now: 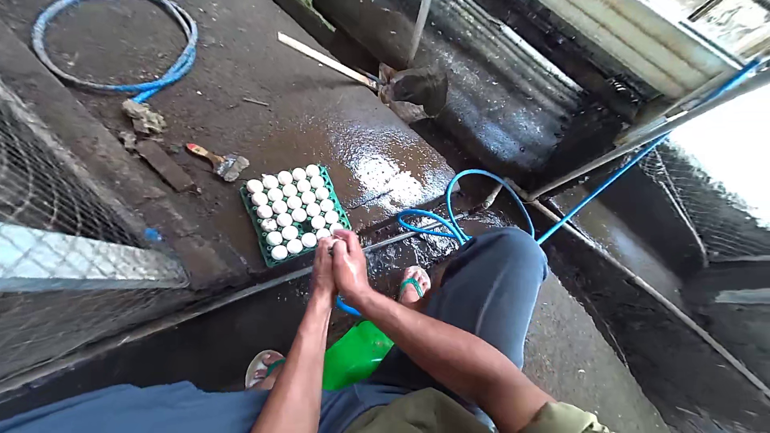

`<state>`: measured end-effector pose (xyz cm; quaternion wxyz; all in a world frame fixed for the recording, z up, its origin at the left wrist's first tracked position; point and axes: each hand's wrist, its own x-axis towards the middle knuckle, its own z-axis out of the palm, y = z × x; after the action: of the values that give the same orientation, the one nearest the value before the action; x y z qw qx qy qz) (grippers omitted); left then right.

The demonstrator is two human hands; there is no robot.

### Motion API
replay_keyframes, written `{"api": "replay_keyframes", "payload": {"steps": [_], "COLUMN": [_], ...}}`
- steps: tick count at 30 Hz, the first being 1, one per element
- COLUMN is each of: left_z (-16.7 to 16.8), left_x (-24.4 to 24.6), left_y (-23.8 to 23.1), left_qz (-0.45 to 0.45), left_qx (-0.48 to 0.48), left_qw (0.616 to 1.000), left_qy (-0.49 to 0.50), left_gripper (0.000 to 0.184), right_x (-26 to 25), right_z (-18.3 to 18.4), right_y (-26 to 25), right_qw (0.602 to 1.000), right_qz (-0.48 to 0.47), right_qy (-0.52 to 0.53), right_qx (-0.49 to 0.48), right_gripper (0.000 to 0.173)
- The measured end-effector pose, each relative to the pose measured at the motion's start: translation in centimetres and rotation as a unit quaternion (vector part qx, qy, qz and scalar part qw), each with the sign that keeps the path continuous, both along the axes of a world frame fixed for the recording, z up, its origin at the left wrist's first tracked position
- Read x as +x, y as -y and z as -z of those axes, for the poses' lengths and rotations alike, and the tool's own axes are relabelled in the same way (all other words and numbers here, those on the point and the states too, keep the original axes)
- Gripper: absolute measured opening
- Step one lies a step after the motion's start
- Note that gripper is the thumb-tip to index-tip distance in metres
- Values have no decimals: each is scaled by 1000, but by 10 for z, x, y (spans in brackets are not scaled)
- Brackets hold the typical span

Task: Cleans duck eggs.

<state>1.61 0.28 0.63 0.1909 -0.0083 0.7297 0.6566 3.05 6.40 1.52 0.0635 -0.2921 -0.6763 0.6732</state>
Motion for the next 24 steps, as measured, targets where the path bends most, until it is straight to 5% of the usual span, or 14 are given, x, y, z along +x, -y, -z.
{"api": "replay_keyframes", "payload": {"steps": [8, 13, 18, 22, 24], "left_z": [-7, -3, -5, -4, -3], "left_x": [0, -4, -9, -3, -5], "left_y": [2, 1, -2, -7, -8], "left_qz": [13, 36, -9, -14, -56], "left_qx": [12, 29, 27, -15, 4], "left_qw": [999, 997, 999, 999, 998], "left_qy": [28, 61, 21, 29, 39], "left_gripper": [48, 44, 53, 57, 47], "right_x": [-2, -26, -15, -31, -29], "right_z": [-2, 4, 0, 2, -4], "right_y": [-2, -27, -13, -26, -19], "right_qw": [1000, 973, 999, 980, 981], "right_qz": [14, 48, 26, 50, 47], "right_qy": [5, 107, 6, 98, 95], "right_qx": [-11, -199, -22, -168, -161], "right_gripper": [37, 35, 37, 33, 35]}}
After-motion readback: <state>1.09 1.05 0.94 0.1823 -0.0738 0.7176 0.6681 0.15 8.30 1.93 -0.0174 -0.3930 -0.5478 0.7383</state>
